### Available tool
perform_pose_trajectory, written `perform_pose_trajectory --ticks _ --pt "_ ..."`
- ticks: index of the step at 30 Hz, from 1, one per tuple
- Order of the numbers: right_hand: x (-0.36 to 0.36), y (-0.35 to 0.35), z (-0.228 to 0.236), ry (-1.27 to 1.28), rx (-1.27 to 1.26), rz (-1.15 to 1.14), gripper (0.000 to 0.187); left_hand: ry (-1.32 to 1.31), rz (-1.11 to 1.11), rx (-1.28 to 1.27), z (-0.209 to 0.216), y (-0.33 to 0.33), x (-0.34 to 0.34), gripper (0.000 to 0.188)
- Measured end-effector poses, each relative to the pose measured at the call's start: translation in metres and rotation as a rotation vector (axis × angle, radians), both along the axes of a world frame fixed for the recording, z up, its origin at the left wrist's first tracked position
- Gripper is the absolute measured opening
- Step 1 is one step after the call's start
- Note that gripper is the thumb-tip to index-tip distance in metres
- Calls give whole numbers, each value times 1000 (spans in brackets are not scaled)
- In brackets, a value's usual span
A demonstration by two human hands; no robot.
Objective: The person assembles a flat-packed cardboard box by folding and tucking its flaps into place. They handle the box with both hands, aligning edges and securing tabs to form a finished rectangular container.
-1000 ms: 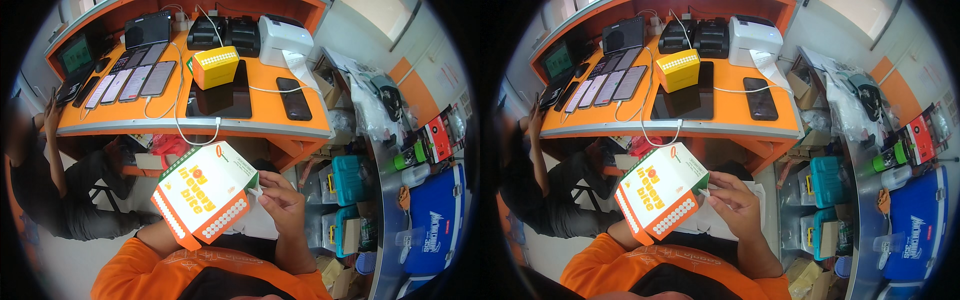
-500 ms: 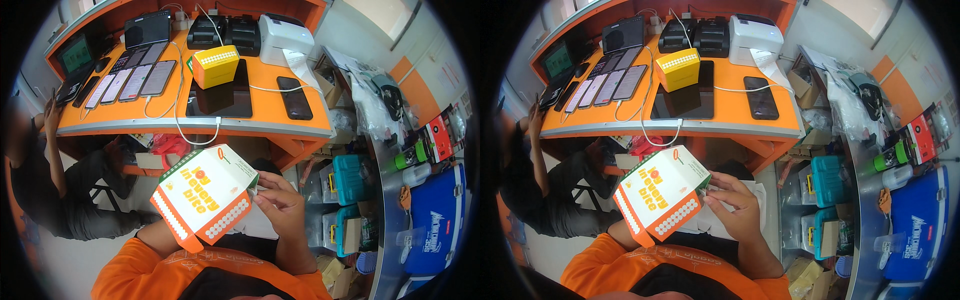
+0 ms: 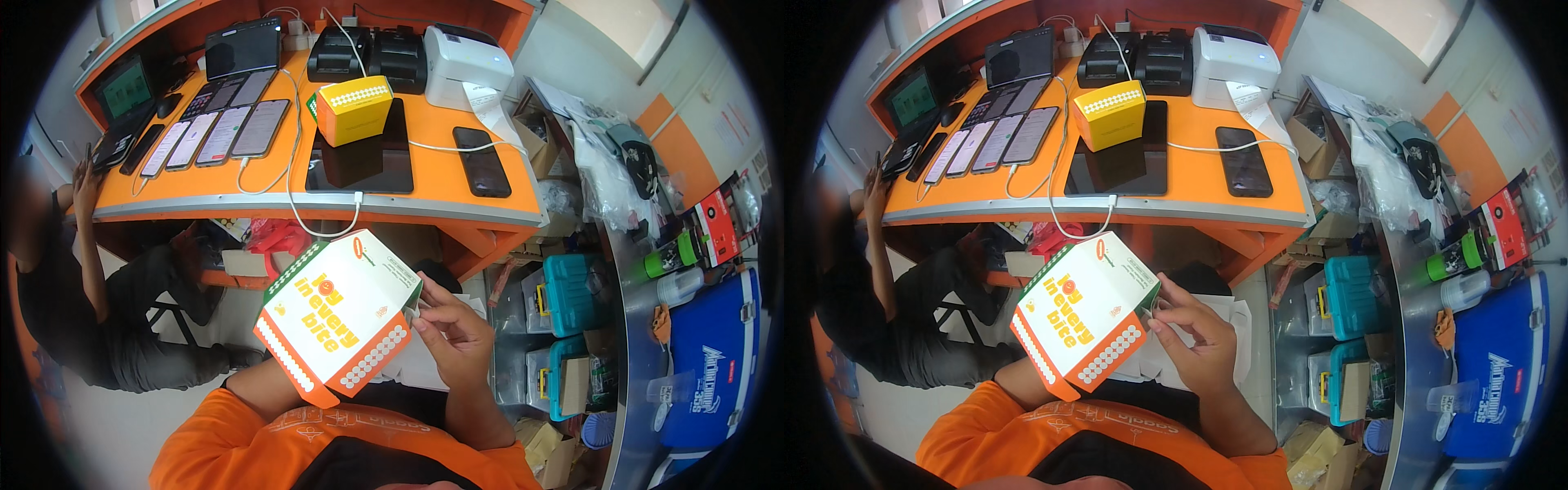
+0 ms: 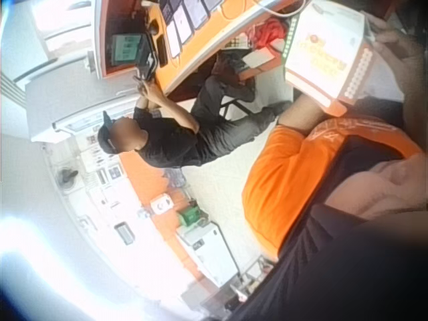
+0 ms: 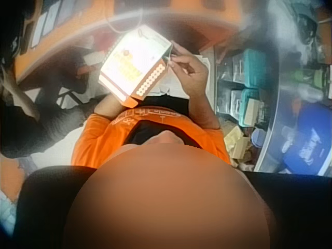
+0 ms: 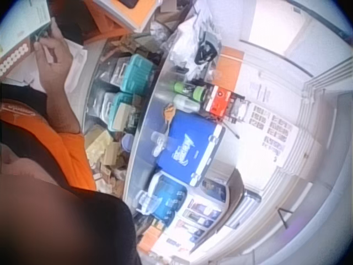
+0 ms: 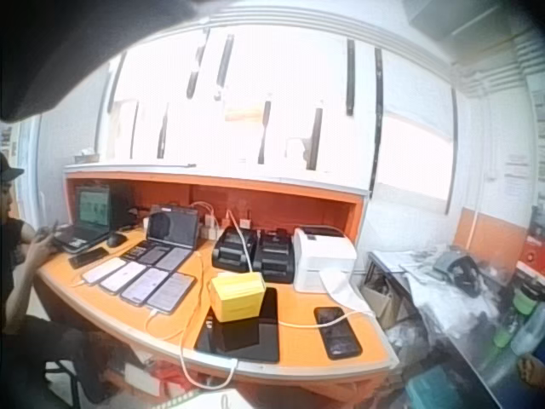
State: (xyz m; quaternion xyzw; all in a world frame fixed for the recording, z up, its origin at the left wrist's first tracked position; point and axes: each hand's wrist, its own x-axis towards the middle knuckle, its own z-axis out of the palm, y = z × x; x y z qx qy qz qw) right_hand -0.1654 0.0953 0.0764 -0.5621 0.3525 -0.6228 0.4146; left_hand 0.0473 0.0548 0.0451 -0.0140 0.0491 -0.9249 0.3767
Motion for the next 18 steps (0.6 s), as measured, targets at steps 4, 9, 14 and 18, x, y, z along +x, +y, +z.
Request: perform_pose_trajectory --ticks 4,9,14,18 --pt "-2 0 0 43 -18 17 15 -51 9 -32 -2 2 0 59" --pt "4 -1 -2 26 -38 -14 16 -97 22 -61 -3 4 0 59" --pt "12 -1 -5 -26 -67 -48 17 -124 40 -84 -2 5 -1 58" --pt "14 -2 -9 23 -109 -78 18 -140 56 -100 -1 5 -1 58"
